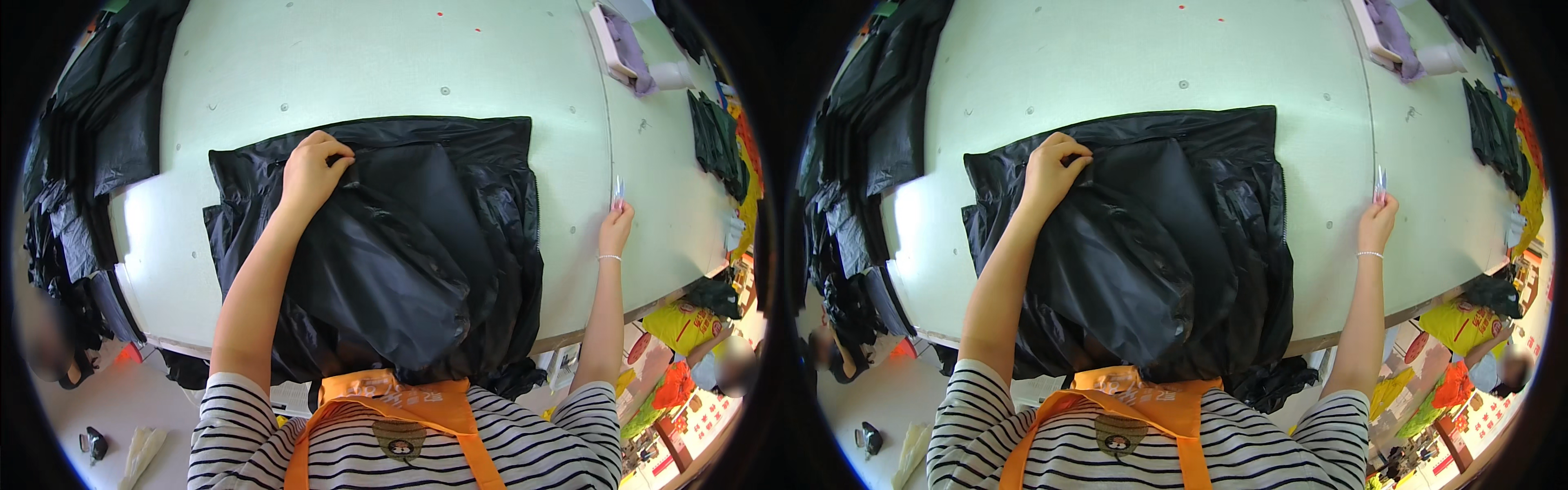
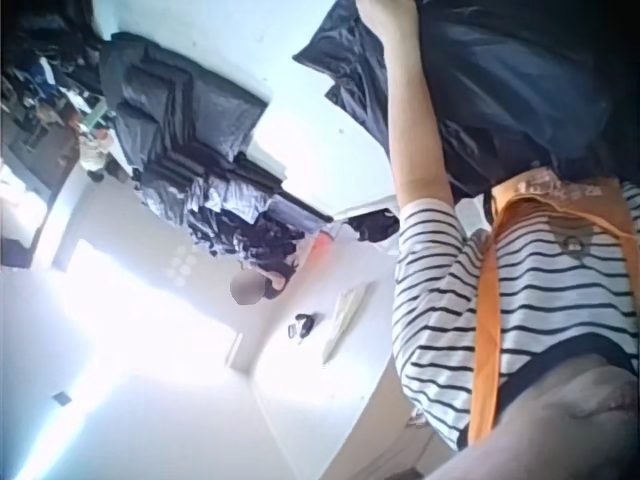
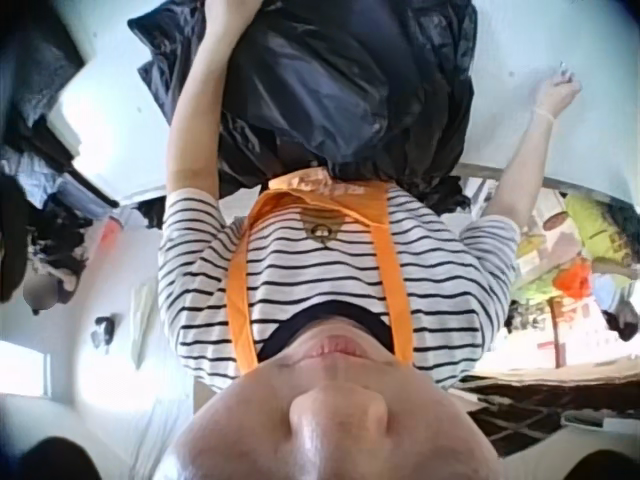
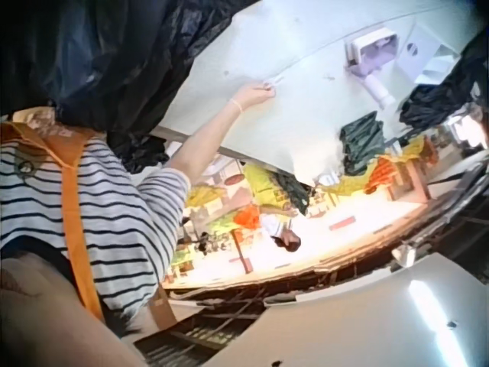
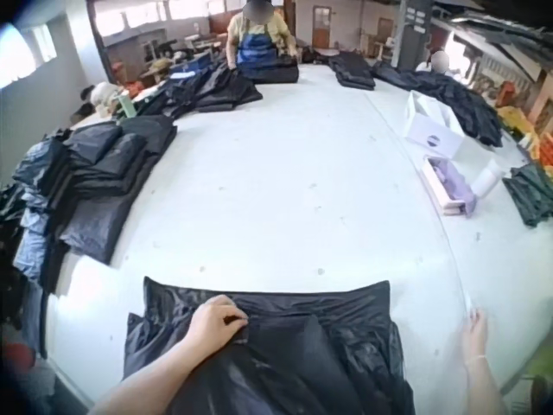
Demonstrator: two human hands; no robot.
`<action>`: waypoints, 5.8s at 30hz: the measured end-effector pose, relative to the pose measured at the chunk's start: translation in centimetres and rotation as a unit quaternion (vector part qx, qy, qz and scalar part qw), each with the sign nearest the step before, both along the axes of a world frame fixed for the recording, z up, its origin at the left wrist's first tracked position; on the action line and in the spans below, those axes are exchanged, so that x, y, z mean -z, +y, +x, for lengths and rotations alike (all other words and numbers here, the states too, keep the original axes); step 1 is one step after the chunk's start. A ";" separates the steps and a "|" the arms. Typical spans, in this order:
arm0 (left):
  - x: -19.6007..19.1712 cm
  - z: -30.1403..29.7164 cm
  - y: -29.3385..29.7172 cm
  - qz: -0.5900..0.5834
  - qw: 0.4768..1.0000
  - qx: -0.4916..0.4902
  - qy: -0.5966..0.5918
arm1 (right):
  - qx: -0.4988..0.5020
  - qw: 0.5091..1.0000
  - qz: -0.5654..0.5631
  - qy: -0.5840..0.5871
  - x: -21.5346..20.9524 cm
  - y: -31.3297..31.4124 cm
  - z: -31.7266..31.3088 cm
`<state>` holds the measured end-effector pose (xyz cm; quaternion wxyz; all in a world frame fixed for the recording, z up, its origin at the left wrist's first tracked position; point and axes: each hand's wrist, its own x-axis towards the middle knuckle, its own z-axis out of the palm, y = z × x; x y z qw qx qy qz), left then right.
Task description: The person trims excess threads and loose edges from a black jacket using small scissors. The person repeatedly lifts, folds, and repositions the jacket to access different seams and edges, then snips small protrusions.
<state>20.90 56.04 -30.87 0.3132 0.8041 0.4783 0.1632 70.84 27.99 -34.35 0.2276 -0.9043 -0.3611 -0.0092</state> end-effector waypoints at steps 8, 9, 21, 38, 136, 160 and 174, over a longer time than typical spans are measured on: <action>0.2 -0.4 0.0 -0.043 0.997 -0.013 -0.067 | -0.318 0.897 0.057 0.302 -6.8 16.9 -22.1; 0.1 -0.4 0.1 -0.044 0.997 -0.006 -0.064 | -0.354 0.888 0.043 0.290 -7.0 18.4 -23.9; 0.3 -1.8 1.1 -0.149 0.968 -0.039 -0.199 | -0.529 0.825 -0.098 0.174 -6.2 24.8 -30.2; 0.4 -1.8 2.2 -0.261 0.938 -0.073 -0.215 | -0.547 0.808 -0.094 0.200 -6.2 25.8 -30.9; -7.7 -26.7 -41.7 -0.281 0.837 -0.157 0.443 | -0.045 0.827 0.030 0.559 -10.1 -7.3 -16.5; -7.5 -10.5 -14.1 -0.169 0.744 -0.284 -0.580 | -0.323 0.864 0.028 0.386 -12.3 3.0 -34.7; -6.2 -12.1 -13.3 -0.284 0.689 -0.254 -0.617 | -0.433 0.788 0.114 0.423 -13.8 22.6 -48.1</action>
